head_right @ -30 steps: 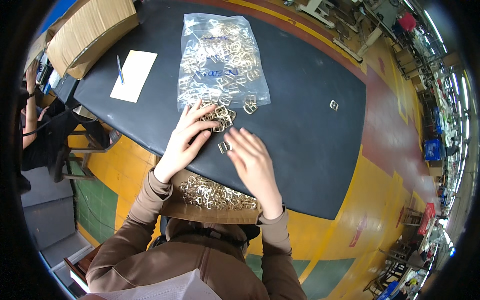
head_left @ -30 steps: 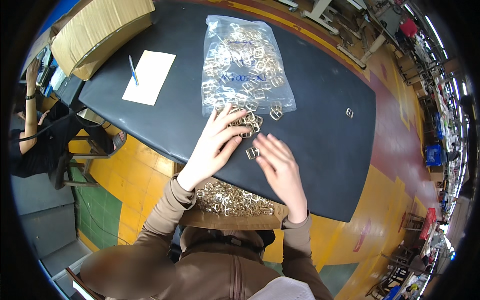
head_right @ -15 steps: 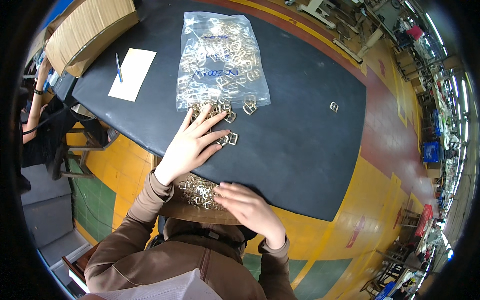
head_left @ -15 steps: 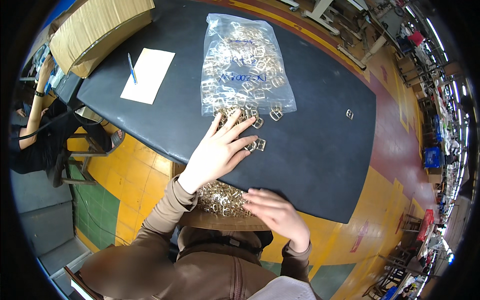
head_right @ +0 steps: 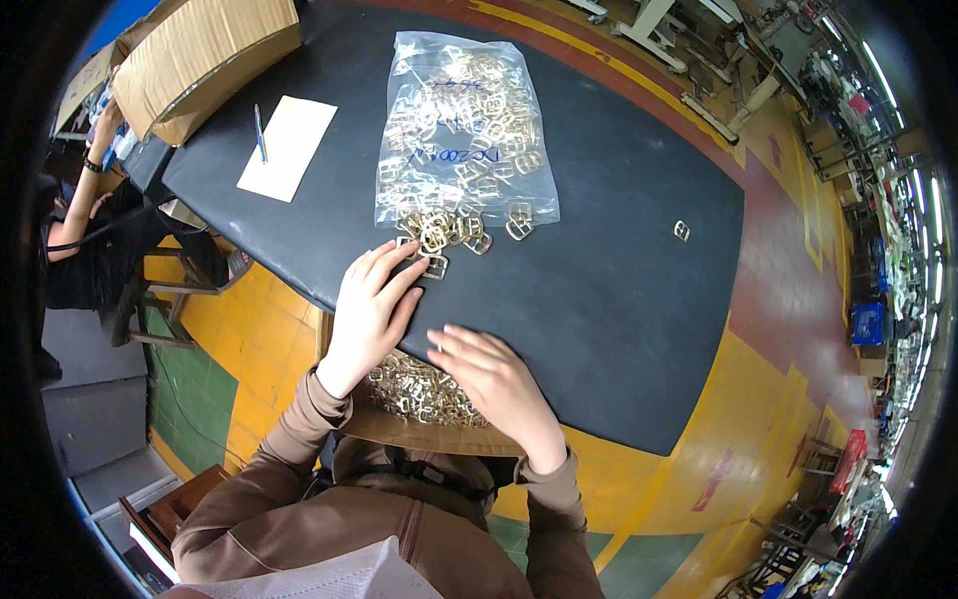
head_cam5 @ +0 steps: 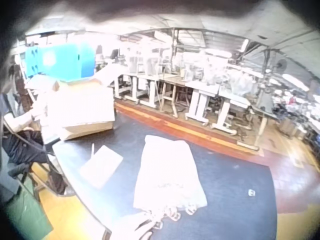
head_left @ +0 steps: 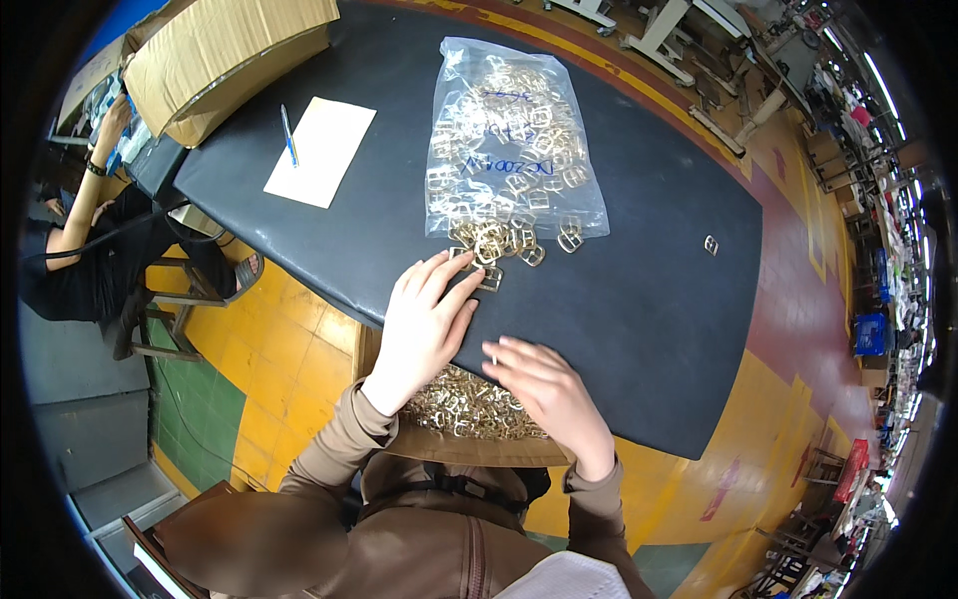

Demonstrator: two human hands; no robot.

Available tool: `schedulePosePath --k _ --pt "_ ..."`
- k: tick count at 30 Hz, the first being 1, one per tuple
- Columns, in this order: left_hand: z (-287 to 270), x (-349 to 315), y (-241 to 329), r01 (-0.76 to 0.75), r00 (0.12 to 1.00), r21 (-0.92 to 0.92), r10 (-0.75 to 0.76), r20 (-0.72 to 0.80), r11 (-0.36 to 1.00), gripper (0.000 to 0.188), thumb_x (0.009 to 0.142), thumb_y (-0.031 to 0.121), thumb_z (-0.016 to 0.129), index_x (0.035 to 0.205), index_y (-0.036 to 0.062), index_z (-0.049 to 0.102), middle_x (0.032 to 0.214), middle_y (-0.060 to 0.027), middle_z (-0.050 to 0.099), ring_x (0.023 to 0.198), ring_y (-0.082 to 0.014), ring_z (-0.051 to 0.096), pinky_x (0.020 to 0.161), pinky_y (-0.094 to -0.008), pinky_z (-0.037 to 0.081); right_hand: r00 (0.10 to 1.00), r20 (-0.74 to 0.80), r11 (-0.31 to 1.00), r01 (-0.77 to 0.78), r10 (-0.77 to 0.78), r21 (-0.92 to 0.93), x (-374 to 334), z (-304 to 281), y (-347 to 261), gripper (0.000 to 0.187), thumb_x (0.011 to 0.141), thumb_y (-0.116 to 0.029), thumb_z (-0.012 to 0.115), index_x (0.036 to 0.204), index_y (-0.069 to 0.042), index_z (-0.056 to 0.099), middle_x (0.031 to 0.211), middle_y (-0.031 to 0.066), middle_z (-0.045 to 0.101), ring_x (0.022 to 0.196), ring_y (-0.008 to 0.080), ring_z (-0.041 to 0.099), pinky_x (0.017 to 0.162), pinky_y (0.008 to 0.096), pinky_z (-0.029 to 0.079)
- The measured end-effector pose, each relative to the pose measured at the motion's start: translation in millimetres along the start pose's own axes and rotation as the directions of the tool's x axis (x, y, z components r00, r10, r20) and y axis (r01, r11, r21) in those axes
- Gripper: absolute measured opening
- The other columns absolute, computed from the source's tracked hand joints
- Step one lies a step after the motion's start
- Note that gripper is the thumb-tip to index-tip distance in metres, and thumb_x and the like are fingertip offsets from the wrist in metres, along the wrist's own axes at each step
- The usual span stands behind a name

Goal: The person repeatedly picks up small metal buckles from a plastic bag and arranges them on a black work surface. They handle the buckles one at a time, placing them in small groups on the table.

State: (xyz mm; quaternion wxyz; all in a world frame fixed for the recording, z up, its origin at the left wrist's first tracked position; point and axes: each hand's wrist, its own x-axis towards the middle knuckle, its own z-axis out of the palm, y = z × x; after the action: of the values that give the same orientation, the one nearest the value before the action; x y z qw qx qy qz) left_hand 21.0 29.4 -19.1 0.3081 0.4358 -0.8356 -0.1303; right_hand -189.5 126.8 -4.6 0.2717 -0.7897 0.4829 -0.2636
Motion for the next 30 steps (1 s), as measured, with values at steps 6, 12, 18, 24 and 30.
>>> schedulePosePath --k 6,12,18,24,30 --pt "-6 -2 7 -0.057 0.992 -0.151 0.073 0.099 0.987 0.036 0.092 0.005 0.073 0.128 0.0037 0.071 0.135 -0.0121 0.065 0.135 -0.0368 0.057 0.115 -0.0489 0.045 0.994 0.106 0.972 -0.015 -0.01 0.235 -37 -14 -13 0.025 0.095 -0.003 0.07 0.119 -0.004 0.079 0.139 0.0117 0.071 0.132 0.0293 0.065 0.111 0.0437 0.053" --pt "-13 -13 25 0.015 0.983 -0.425 0.065 0.174 0.905 0.044 0.097 0.0 0.065 0.142 0.0032 0.061 0.149 -0.019 0.057 0.142 -0.0394 0.053 0.12 -0.0471 0.042 0.909 -0.331 0.967 -0.235 0.253 0.094 3 -12 -3 0.036 0.099 -0.008 0.07 0.134 0.0 0.069 0.146 0.0167 0.064 0.136 0.0364 0.06 0.114 0.0452 0.049" --pt "-25 2 9 0.129 0.992 -0.493 -0.113 0.062 0.86 0.035 0.104 0.006 0.058 0.139 0.002 0.063 0.145 -0.02 0.061 0.136 -0.0377 0.058 0.116 -0.0437 0.045 0.983 -0.179 0.997 -0.047 0.035 -0.065 48 12 -2 0.04 0.101 -0.017 0.069 0.138 -0.003 0.068 0.146 0.0156 0.065 0.137 0.0334 0.06 0.116 0.0452 0.047" --pt "-4 26 -2 -0.028 0.997 -0.192 0.04 0.059 0.981 0.036 0.103 0.015 0.065 0.137 0.0061 0.066 0.149 -0.0158 0.058 0.144 -0.0377 0.05 0.12 -0.0493 0.04 0.994 -0.005 0.994 0.107 -0.107 -0.029 12 18 -18 0.029 0.097 -0.008 0.071 0.125 -0.001 0.074 0.137 0.0136 0.07 0.132 0.03 0.063 0.112 0.0434 0.051" --pt "10 19 11 -0.113 0.972 -0.105 0.132 0.194 0.988 0.037 0.098 0.021 0.072 0.134 0.0119 0.071 0.151 -0.0095 0.058 0.152 -0.0384 0.042 0.125 -0.0558 0.033 0.997 -0.076 0.983 -0.005 0.019 0.186 -31 -4 -25 0.026 0.096 -0.005 0.072 0.121 -0.001 0.076 0.131 0.012 0.074 0.126 0.0299 0.067 0.108 0.0427 0.054"
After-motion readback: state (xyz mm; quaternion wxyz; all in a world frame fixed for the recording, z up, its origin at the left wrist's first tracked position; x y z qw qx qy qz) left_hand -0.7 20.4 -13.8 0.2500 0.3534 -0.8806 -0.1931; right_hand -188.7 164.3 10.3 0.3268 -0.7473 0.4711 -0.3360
